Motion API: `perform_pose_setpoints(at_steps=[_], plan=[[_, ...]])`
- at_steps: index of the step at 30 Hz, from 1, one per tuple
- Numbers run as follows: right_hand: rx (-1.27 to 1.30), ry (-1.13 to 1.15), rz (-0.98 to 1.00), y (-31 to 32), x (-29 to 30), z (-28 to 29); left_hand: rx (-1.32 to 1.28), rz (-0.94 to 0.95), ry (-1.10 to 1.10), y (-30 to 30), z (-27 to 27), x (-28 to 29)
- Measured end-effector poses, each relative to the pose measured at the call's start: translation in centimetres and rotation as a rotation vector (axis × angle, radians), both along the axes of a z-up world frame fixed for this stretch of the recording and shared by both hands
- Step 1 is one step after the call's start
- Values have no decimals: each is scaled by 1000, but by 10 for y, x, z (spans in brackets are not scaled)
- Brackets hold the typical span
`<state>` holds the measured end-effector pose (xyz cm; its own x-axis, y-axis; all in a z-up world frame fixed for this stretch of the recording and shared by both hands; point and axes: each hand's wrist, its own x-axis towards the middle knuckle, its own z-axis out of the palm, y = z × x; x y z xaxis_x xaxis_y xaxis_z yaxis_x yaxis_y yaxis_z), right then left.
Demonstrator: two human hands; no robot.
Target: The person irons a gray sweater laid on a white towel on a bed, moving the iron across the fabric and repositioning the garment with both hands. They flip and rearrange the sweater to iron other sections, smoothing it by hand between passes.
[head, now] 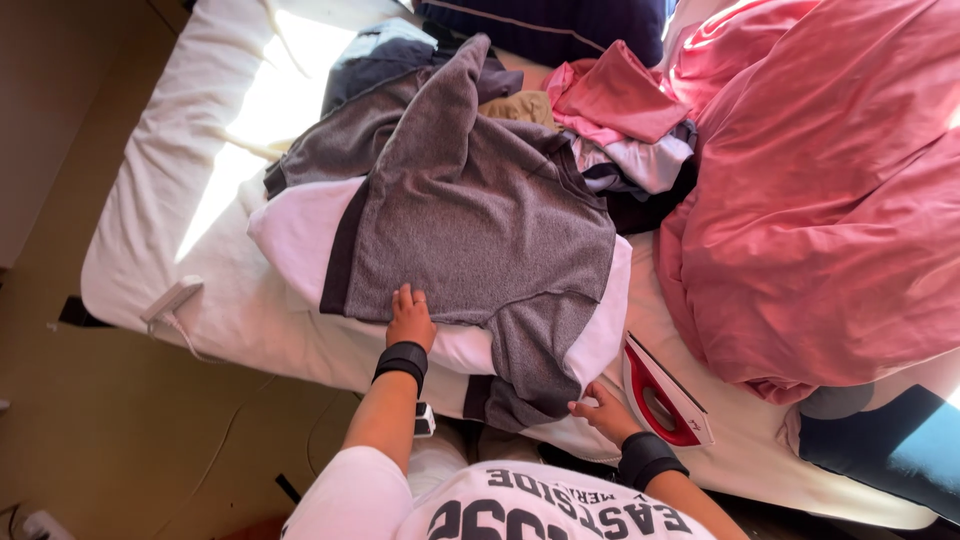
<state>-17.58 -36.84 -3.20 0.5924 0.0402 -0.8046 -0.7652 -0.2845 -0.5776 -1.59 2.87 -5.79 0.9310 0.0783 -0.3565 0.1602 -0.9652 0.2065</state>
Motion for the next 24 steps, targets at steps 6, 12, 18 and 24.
perform_pose_setpoints(at_steps=[6,12,18,24], plan=[[-684,-448,95,20,-13,-24,224,-124,-51,51,-11,-6],[-558,-344,116,61,-9,1,242,-183,-115,97,-47,-8],[-628,-244,209,44,-3,-69,391,-150,-278,109,-45,-7],[-317,-463,-342,8,-4,-78,-117,-71,-331,120,13,30]])
